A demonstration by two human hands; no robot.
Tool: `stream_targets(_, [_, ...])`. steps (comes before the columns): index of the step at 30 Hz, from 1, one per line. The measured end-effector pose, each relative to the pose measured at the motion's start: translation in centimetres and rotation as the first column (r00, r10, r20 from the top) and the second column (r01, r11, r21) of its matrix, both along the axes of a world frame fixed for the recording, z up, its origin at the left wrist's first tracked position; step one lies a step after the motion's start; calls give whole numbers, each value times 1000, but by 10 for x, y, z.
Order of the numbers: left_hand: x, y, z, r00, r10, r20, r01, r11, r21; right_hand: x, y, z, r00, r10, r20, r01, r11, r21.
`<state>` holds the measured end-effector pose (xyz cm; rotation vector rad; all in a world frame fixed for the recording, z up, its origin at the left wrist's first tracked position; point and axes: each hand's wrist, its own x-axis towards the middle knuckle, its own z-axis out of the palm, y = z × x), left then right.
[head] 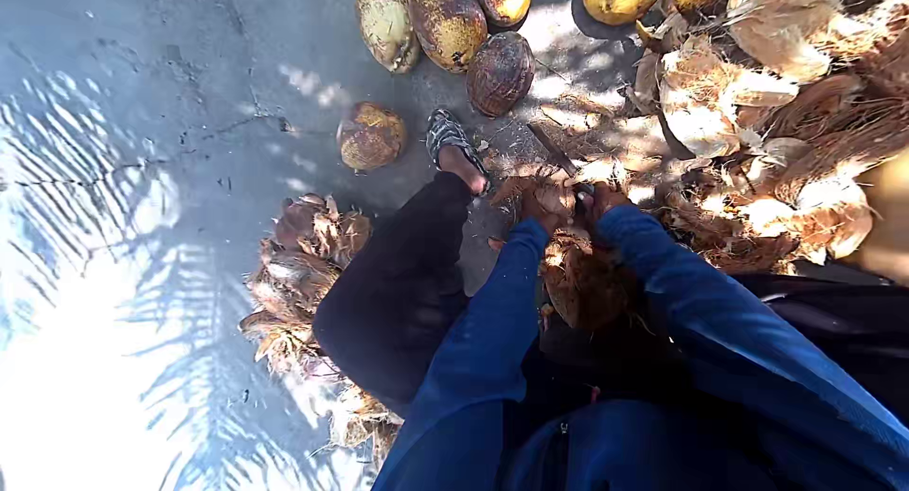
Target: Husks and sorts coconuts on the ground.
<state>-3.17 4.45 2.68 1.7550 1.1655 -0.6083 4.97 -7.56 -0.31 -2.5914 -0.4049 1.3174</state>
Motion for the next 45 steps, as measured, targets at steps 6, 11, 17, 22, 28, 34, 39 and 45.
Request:
stream_targets(6, [-34,23,-66,969,121,217,-112,992,-57,31,-27,-46,997,-36,-65,54,946,319])
stream_targets(11, [-16,21,-52,931,299,211,-258,945,-199,-4,-57,3,999,-5,35,-3,978,210])
stream_targets(17, [-13,21,-46,956,225,190,-200,970,-141,-35,-49,16,995,74,-69,-76,997,-26])
stream_targets(22, [-19,9,-44,972,71,222,-79,997,25,-7,-17,2,999,15,-36,-16,1000,-19])
stream_targets(28, [-25,12,-24,963,62,264,-83,994,68,21,-57,-43,969,-189,-157,232,914,333])
stream_targets(34, [-17,33,74,802,-112,586,-212,865,456,31,-85,-10,713,-578,-397,697,647,310])
stream_targets(39, [-29,41,145,314,-651,691,-500,506,703,37,-85,-12,992,-125,0,125,992,9])
stream_targets(45, [-47,34,180,280,-759,588,-549,376,747,-1,-48,144,918,-242,-316,397,603,692])
